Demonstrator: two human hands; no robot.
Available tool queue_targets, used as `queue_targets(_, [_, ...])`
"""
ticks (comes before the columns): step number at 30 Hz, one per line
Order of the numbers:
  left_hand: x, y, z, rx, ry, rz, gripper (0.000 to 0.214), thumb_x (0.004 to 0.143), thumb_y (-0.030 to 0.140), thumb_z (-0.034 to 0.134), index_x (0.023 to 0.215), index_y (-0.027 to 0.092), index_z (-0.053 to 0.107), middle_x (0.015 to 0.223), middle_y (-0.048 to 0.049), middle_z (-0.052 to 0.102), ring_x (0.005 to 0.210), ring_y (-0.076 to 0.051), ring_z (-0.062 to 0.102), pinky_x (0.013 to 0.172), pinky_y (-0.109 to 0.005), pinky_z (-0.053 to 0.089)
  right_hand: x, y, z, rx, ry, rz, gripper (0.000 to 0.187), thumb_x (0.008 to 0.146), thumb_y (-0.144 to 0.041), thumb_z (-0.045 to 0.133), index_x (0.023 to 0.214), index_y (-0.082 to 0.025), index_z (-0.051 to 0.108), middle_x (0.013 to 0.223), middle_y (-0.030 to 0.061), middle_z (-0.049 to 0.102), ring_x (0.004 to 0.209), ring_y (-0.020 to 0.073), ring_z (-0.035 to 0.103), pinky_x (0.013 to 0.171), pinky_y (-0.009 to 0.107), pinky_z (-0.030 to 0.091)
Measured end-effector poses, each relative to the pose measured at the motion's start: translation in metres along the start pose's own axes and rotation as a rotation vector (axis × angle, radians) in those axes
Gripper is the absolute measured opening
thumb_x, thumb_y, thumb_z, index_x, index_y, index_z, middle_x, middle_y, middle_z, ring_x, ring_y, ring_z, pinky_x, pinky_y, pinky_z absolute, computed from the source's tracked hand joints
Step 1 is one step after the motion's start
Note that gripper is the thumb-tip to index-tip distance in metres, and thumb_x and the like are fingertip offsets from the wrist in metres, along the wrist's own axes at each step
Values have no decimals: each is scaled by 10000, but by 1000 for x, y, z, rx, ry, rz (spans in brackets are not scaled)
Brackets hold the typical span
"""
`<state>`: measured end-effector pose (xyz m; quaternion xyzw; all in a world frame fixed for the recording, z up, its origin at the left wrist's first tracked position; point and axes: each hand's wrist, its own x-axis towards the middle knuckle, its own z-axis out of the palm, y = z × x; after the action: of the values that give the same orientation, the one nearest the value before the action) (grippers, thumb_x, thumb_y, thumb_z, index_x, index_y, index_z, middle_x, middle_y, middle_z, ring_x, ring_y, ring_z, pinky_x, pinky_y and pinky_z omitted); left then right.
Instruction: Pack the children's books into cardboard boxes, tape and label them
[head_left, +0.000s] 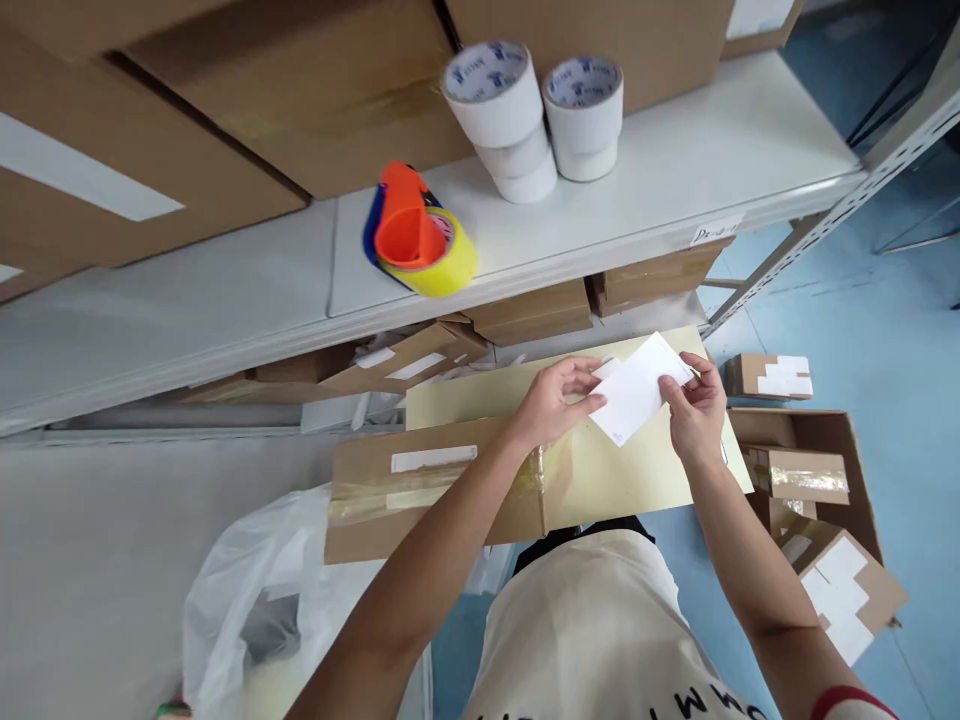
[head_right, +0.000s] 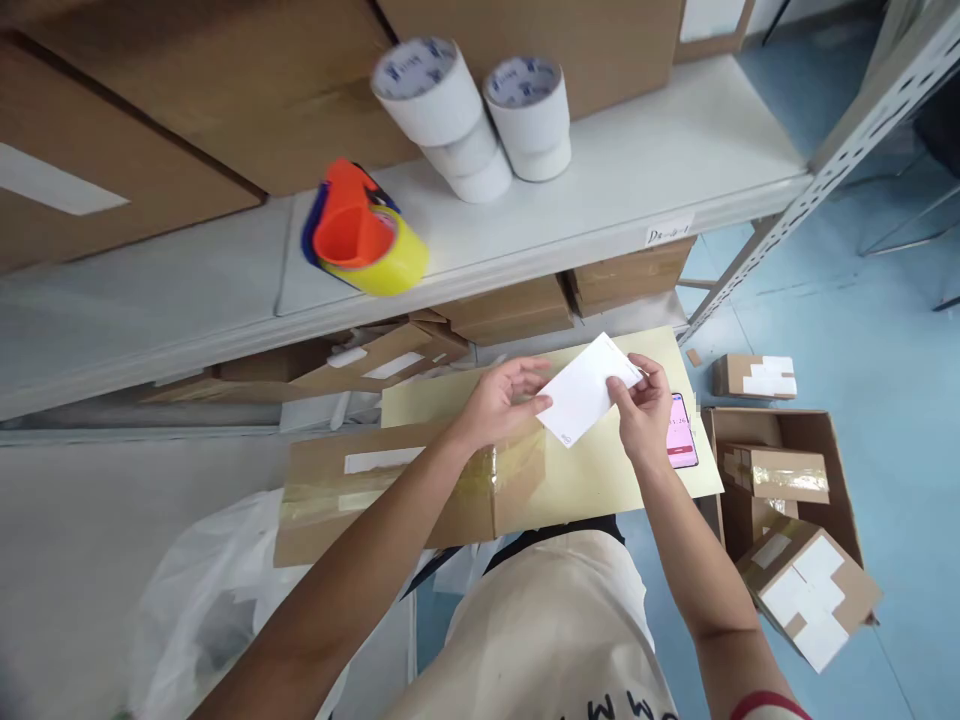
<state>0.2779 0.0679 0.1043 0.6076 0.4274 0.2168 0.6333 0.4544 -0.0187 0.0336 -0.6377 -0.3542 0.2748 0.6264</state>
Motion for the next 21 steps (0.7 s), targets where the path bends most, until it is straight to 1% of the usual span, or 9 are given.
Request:
queue_targets(2, [-24,1,-8,-57,44,-28,381,647,360,825,932,157,674,841,-61,759,761,-176,708,742,-296,559,-9,-20,1,-90,68,-123,560,876,-474,643,1361,-265,456,1072,104,672,921,262,684,713,398,569])
queue_targets(4, [-45,1,-13,-104,147,-30,331,653,386,821,838,164,659,781,-48,747,722,-172,701,723,-301,560,-25,-44,8,-258,93,-322,621,845,-454,690,1385,-262,451,1255,168,608,1152,341,615,870,501,541])
queue_targets(6, [-65,1,-16,-154,227,6,335,643,401,832,812,172,655,756,-35,740,720,-173,699,723,-302,559,-47,-67,20,-426,3,-531,530,835,-425,714,1312,-272,541,1331,173,587,1257,376,555,1001,566,460])
queue_targets(7, [-76,1,-18,-189,238,31,343,639,410,837,816,175,661,761,-33,741,730,-173,701,732,-303,559,-59,-78,28,-490,-75,-614,433,850,-402,703,1251,-282,590,1315,155,616,1250,368,570,1042,571,424])
queue_targets(9, [-97,2,-23,-270,214,76,367,636,432,846,845,178,683,806,-39,752,771,-175,705,764,-307,559,-83,-95,44,-561,-199,-728,255,902,-335,649,1154,-295,644,1220,102,701,1160,315,651,1073,541,393])
queue_targets(11, [-120,0,-33,-354,176,105,398,633,456,855,879,181,705,846,-47,758,800,-172,703,794,-310,556,-103,-108,60,-576,-223,-785,186,937,-278,603,1115,-291,657,1129,69,755,1054,263,710,1051,496,409])
queue_targets(13, [-143,-4,-45,-433,160,119,424,617,491,866,868,184,715,825,-39,752,779,-158,692,798,-305,550,-122,-118,75,-566,-215,-813,155,948,-268,594,1087,-282,662,1070,61,778,974,242,738,1002,472,444])
queue_targets(17, [-182,-15,-74,-537,163,125,473,569,578,867,764,183,697,715,-3,702,696,-129,651,774,-297,539,-158,-132,102,-570,-208,-838,126,950,-292,598,1045,-291,680,1020,52,792,899,243,755,961,482,473])
queue_targets(21, [-213,-19,-103,-546,107,151,489,551,603,866,715,181,681,708,-8,687,692,-140,643,797,-326,545,-191,-143,127,-551,-194,-862,131,943,-300,603,1030,-295,701,1000,52,796,856,250,763,940,501,501])
